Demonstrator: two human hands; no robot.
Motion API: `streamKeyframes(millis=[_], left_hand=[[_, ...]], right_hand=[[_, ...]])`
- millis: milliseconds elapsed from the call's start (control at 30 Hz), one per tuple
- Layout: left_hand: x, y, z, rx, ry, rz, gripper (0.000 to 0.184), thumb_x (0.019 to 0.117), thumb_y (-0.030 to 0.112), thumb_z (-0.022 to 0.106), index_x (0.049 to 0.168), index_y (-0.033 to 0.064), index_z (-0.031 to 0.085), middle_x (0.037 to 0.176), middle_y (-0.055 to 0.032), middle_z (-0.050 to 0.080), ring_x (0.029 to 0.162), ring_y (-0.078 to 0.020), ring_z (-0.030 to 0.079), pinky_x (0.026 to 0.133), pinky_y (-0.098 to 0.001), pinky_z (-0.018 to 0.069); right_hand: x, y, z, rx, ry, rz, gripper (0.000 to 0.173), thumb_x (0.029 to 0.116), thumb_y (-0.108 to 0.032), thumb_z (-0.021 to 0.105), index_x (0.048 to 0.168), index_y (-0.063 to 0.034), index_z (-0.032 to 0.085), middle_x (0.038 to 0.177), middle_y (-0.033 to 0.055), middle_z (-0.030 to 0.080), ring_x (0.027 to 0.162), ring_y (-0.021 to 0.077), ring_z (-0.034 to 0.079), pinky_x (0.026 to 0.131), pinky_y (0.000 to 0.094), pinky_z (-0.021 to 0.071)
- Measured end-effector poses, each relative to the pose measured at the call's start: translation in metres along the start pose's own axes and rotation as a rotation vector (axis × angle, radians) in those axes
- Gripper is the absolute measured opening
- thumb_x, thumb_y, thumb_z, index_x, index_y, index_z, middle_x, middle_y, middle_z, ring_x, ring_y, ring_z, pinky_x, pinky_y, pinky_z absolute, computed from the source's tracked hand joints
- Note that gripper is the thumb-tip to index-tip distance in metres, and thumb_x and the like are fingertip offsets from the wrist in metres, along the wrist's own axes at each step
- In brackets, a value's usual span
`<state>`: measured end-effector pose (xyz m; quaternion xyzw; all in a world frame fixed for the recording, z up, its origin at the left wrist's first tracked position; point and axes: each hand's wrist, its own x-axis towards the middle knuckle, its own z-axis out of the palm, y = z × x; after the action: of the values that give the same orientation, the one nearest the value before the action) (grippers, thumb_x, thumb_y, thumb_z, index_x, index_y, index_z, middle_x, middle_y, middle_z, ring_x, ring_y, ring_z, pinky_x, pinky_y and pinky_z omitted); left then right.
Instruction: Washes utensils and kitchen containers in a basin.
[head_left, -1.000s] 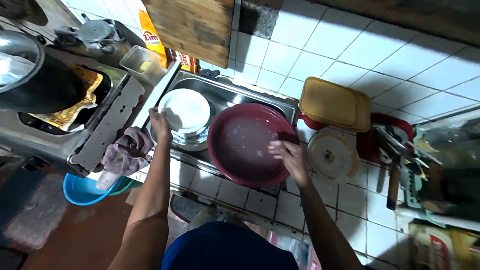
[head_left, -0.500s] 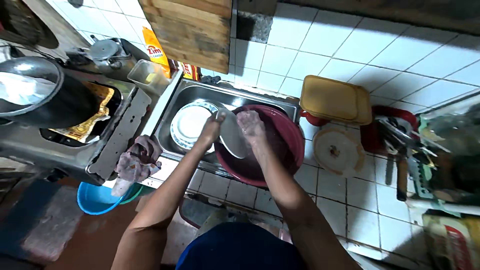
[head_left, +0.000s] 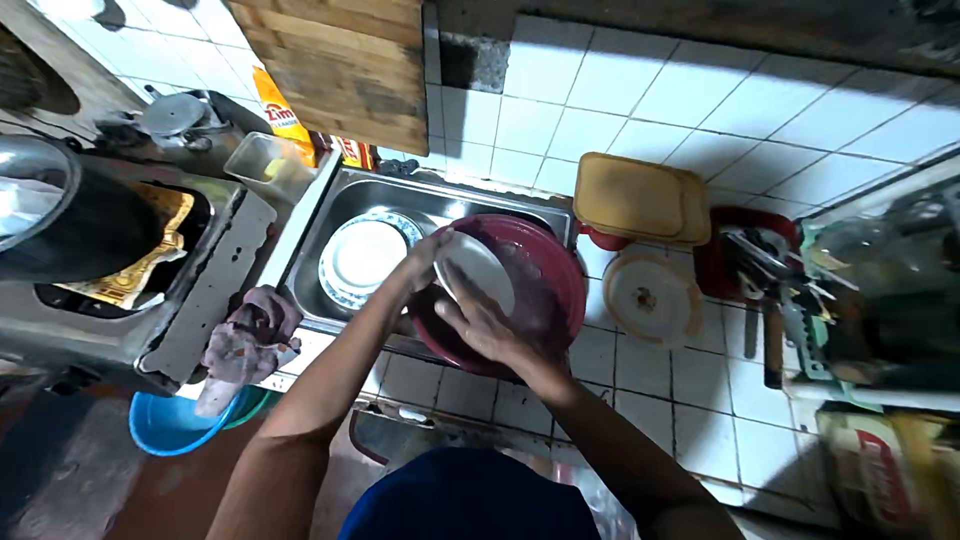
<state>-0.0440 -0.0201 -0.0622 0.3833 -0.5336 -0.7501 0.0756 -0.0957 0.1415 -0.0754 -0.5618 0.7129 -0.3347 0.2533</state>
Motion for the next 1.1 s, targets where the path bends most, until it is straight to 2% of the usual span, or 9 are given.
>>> streamKeyframes(millis=[67,167,367,467,600,700,767,867,1100], left_hand=[[0.010,0.003,-0.012,-0.012,-0.095,-0.135,0.047,0.1108,0.046,0.032,0.124,0.0083,0.058,0.094,-0.0073,0.068,0.080,-0.0171,0.067,0.069,-0.0362,0.0589],[0.037,-0.009,0.000,0.136,-0.122,-0.206,0.073,0.1066,0.064,0.013,0.096,0.0080,0.059,0.068,-0.0038,0.057,0.056,-0.0174,0.057,0.058,-0.0377,0.0543],[0.087,-0.061,0.043,0.963,0.123,-0.048,0.050,0.1078,0.032,0.050,0.135,-0.0087,0.057,0.144,-0.0326,0.052,0.136,-0.0473,0.049,0.110,-0.0655,0.0384],[0.071,-0.078,0.070,0.162,0.227,0.057,0.035,0.1094,0.008,0.043,0.140,-0.0067,0.049,0.134,-0.0171,0.058,0.118,-0.0194,0.057,0.101,-0.0340,0.0475],[0.060,-0.068,0.137,-0.557,0.124,-0.018,0.040,0.1120,0.033,0.033,0.117,0.0025,0.058,0.092,-0.0080,0.066,0.076,-0.0159,0.064,0.069,-0.0324,0.0564],[-0.022,-0.077,0.174,-0.063,0.060,0.275,0.052,0.1129,0.040,0.027,0.139,0.0063,0.056,0.134,-0.0117,0.063,0.120,-0.0198,0.060,0.102,-0.0435,0.0494],[-0.047,-0.086,0.191,0.163,0.013,0.456,0.057,0.1116,0.040,0.025,0.155,0.0092,0.045,0.161,-0.0090,0.043,0.149,-0.0213,0.038,0.124,-0.0487,0.0270],[-0.019,-0.080,0.179,0.438,0.055,0.636,0.060,0.1113,0.042,0.021,0.159,0.0089,0.037,0.169,-0.0099,0.027,0.158,-0.0327,0.016,0.125,-0.0617,0.0076],[0.030,-0.026,0.071,0.205,0.052,0.232,0.061,0.1081,0.054,0.040,0.129,0.0016,0.063,0.116,-0.0159,0.070,0.107,-0.0227,0.068,0.096,-0.0467,0.0562]], right_hand=[[-0.031,-0.003,-0.012,-0.170,0.102,-0.019,0.043,0.1067,-0.017,0.051,0.148,-0.0060,0.053,0.140,0.0149,0.064,0.121,0.0309,0.067,0.100,0.0505,0.0541],[-0.042,0.009,-0.047,-0.079,0.286,0.262,0.029,0.1066,-0.021,0.055,0.121,0.0011,0.068,0.091,0.0235,0.071,0.084,0.0397,0.071,0.079,0.0582,0.0562],[-0.060,0.072,-0.072,0.287,0.614,0.529,0.043,0.1098,-0.033,0.047,0.104,0.0044,0.066,0.093,0.0212,0.065,0.084,0.0305,0.064,0.077,0.0539,0.0528],[-0.060,0.081,-0.063,0.395,0.686,0.580,0.035,0.1090,-0.025,0.050,0.106,0.0059,0.066,0.101,0.0217,0.065,0.095,0.0299,0.062,0.086,0.0530,0.0501],[-0.055,0.077,-0.062,0.514,0.702,0.667,0.041,0.1092,-0.032,0.049,0.122,0.0039,0.066,0.121,0.0243,0.064,0.111,0.0329,0.061,0.095,0.0559,0.0485],[-0.052,0.073,-0.061,0.558,0.717,0.674,0.039,0.1085,-0.030,0.049,0.127,0.0013,0.064,0.126,0.0231,0.063,0.113,0.0326,0.060,0.094,0.0554,0.0493],[-0.057,0.069,-0.061,0.568,0.697,0.618,0.036,0.1082,-0.022,0.047,0.134,-0.0002,0.058,0.131,0.0217,0.061,0.119,0.0301,0.059,0.100,0.0516,0.0484],[-0.050,0.055,-0.068,0.514,0.654,0.594,0.029,0.1081,-0.019,0.049,0.120,0.0010,0.066,0.113,0.0195,0.066,0.102,0.0263,0.062,0.087,0.0489,0.0509],[-0.046,0.034,-0.102,0.729,0.639,0.459,0.034,0.1088,-0.030,0.050,0.120,-0.0030,0.067,0.109,0.0072,0.068,0.094,0.0107,0.064,0.084,0.0343,0.0558]])
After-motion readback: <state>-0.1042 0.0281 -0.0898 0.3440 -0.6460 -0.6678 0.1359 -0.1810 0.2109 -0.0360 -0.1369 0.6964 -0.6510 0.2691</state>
